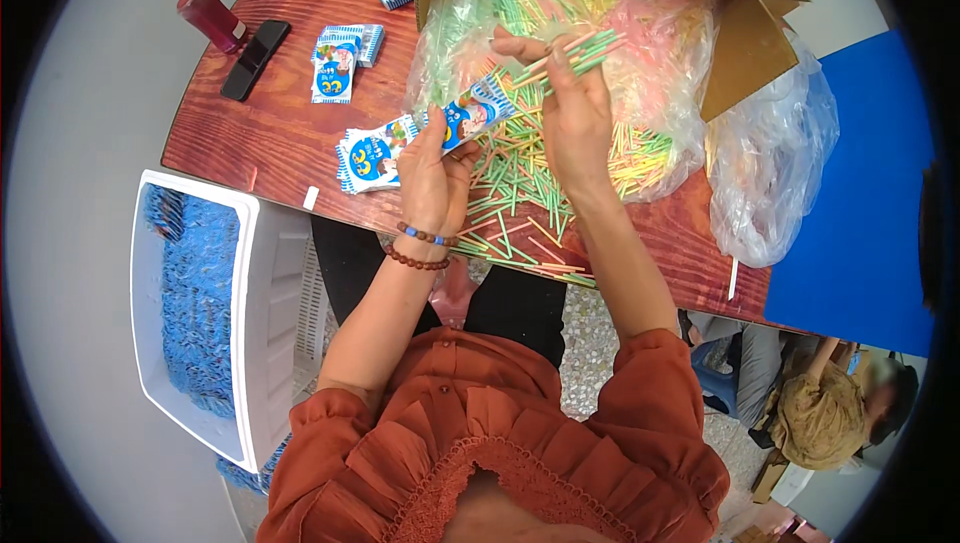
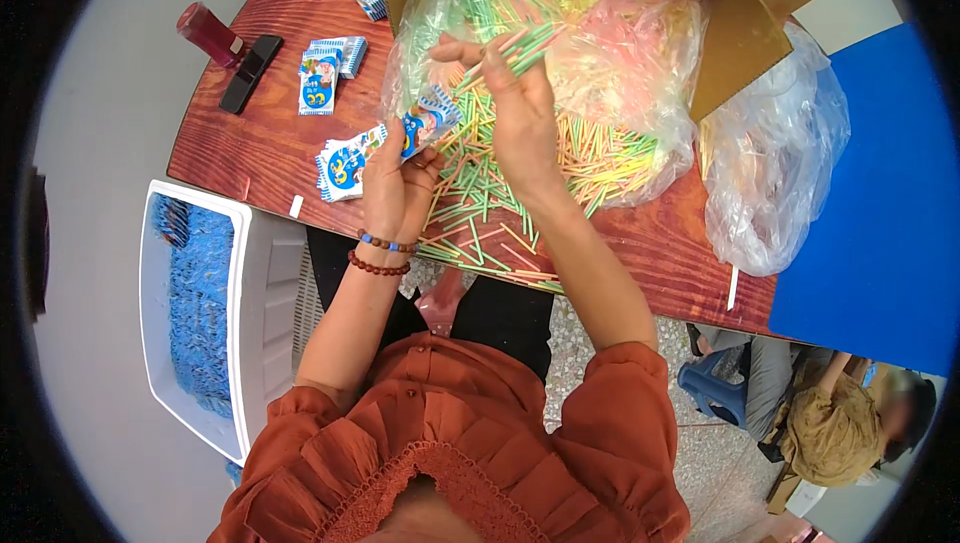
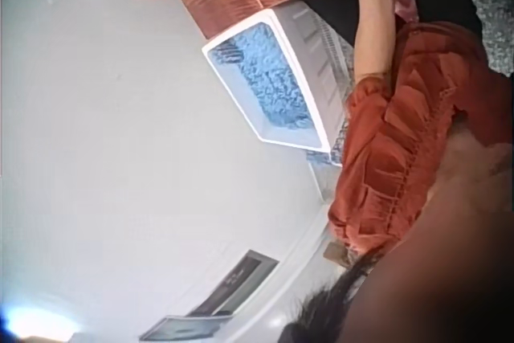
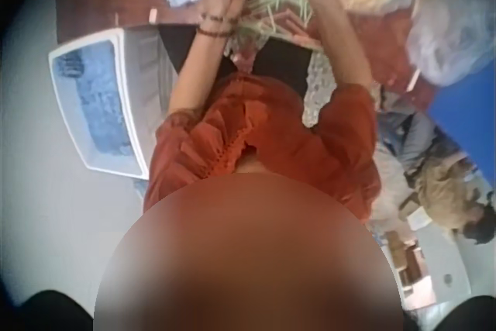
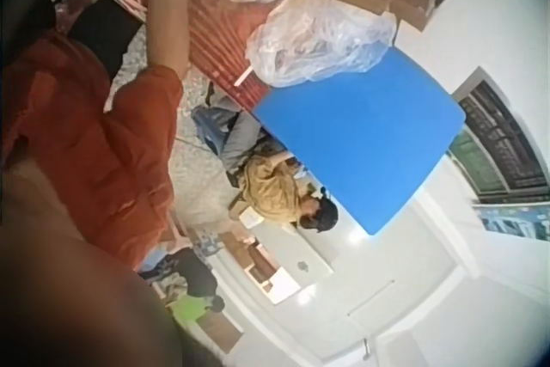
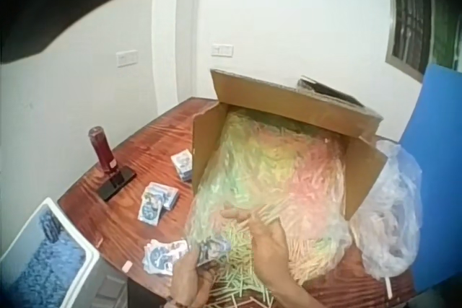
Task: Sorting small blue snack packages from a larger container into a bin and organizing colorful straw filler.
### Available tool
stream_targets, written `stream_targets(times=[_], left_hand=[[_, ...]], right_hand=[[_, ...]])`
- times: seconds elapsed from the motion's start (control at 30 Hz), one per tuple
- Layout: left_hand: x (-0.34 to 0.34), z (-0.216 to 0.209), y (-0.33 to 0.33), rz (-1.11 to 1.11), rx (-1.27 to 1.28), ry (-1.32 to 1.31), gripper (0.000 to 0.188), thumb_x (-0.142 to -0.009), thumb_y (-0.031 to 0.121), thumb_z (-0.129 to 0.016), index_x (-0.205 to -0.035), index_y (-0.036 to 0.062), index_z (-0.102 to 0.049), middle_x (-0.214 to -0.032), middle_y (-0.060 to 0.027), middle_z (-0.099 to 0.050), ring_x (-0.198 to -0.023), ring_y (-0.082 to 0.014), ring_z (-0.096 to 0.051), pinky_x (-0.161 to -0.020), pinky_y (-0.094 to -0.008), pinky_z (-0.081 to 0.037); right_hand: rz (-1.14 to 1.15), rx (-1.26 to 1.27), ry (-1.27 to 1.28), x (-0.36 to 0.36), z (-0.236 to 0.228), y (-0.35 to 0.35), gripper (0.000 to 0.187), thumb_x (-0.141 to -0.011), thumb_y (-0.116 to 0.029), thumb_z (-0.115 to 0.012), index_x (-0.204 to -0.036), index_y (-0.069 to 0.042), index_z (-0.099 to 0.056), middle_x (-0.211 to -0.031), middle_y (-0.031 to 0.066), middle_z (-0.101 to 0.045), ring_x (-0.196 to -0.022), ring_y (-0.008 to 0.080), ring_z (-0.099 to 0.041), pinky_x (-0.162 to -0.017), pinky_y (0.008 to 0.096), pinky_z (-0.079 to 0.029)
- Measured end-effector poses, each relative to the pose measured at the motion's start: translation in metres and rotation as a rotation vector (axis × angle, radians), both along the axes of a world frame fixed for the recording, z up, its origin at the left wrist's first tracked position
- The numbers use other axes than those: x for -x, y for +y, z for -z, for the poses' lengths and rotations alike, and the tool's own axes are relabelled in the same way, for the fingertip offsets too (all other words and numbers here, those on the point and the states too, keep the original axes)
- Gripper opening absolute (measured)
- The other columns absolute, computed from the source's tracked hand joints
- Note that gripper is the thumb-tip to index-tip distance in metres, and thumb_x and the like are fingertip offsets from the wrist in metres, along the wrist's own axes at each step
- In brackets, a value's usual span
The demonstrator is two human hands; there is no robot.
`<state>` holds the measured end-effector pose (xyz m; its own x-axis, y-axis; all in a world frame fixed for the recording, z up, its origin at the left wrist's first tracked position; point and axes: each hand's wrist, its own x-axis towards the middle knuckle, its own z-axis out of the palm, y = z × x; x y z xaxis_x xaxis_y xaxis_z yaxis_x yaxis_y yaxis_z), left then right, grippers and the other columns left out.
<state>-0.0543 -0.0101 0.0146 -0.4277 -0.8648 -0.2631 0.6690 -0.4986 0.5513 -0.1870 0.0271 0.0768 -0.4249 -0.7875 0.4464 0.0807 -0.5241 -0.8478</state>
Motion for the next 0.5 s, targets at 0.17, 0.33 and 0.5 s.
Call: stream_targets(times=[0.17,0.33,0.5], left_hand=[[0.001,0.0,0.001,-0.036,0.005,-0.044,0.023,-0.096,0.026,-0.061,-0.092,0.0037,-0.064,-0.088,-0.0053,-0.067,-0.073,-0.0132,-0.061,-0.066,-0.0281,-0.052],[-0.003,0.002,0.0,-0.043,0.03,-0.023,0.023,-0.095,0.026,-0.062,-0.088,0.0044,-0.064,-0.087,-0.005,-0.067,-0.073,-0.0127,-0.061,-0.066,-0.028,-0.051],[-0.005,0.004,-0.001,0.009,0.005,-0.02,0.024,-0.095,0.026,-0.062,-0.089,0.0038,-0.064,-0.087,-0.0055,-0.067,-0.074,-0.0132,-0.061,-0.067,-0.0288,-0.051]], right_hand=[[0.018,0.028,0.027,-0.015,0.003,0.003,0.023,-0.104,-0.023,-0.037,-0.109,-0.002,-0.045,-0.113,0.0221,-0.064,-0.125,0.0338,-0.05,-0.109,0.0461,-0.031],[0.027,0.003,0.152,-0.02,0.005,0.002,0.02,-0.104,-0.023,-0.039,-0.109,-0.004,-0.044,-0.111,0.0222,-0.064,-0.125,0.0345,-0.05,-0.11,0.0466,-0.03],[-0.016,0.087,0.063,-0.014,0.004,0.007,0.02,-0.104,-0.023,-0.039,-0.108,-0.005,-0.045,-0.111,0.0215,-0.065,-0.127,0.0348,-0.048,-0.11,0.049,-0.028]])
